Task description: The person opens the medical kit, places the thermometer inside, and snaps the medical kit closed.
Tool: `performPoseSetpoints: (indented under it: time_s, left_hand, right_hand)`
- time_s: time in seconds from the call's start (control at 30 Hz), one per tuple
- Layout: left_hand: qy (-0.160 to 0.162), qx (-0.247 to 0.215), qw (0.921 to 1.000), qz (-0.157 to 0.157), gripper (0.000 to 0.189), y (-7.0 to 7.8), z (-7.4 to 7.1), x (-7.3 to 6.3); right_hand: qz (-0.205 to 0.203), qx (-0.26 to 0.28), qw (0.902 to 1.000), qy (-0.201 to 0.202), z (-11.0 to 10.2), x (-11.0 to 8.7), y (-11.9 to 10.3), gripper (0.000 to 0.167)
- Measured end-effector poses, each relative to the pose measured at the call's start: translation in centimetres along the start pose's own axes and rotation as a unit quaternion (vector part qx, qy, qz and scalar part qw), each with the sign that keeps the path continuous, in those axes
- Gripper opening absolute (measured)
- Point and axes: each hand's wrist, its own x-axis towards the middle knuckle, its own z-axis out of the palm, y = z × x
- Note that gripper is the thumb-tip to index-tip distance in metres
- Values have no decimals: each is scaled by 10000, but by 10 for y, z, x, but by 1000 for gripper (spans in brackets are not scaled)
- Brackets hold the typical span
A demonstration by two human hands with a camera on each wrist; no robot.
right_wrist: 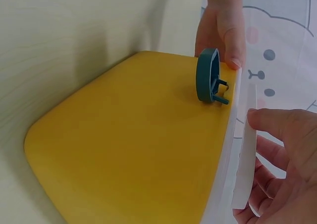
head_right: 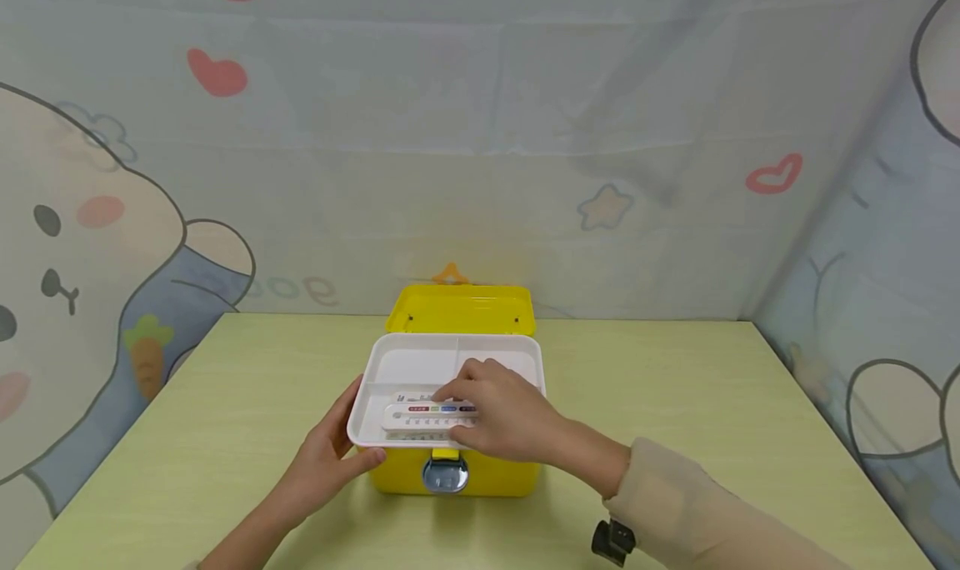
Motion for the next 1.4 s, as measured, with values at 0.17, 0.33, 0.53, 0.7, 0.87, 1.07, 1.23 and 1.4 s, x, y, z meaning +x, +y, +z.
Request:
performPoseSetpoints:
  time_s: [0.17,0.33,0.53,0.7,0.87,1.07,1.23,1.4]
  left_hand:
    - [-21,-2,10000,-44,93,1,0,-1]
    - [-12,-8,10000,-82,93,3,1,-1]
    - [0,-15,9999,-160,92,3,1,-1]
    - [-11,-5,9999,-156,93,2,1,-1]
    - [-24,-9,9999,-123,93,2,1,-1]
    - [-16,-8,10000,-98,93,2,1,-1]
    - [-25,1,10000,-24,93,2,0,-1]
    - [-43,9,10000,22,93,3,0,-1]
  right_hand:
    - [26,-21,10000,-41,1,1,0,30]
    - [-14,-10,10000,-55,2,2,1,30]
    - [-38,0,10000,-63,2,3,1,31]
    - [129,52,9998,-108,1,3,1,32]
    - [171,37,9998,-74,0,2,1,33]
    - [108,47,9999,82,-2,0,2,32]
    - [172,-6,9996,222,-5,-2,3,31]
    - [329,-83,9989,313,-9,-5,6,30]
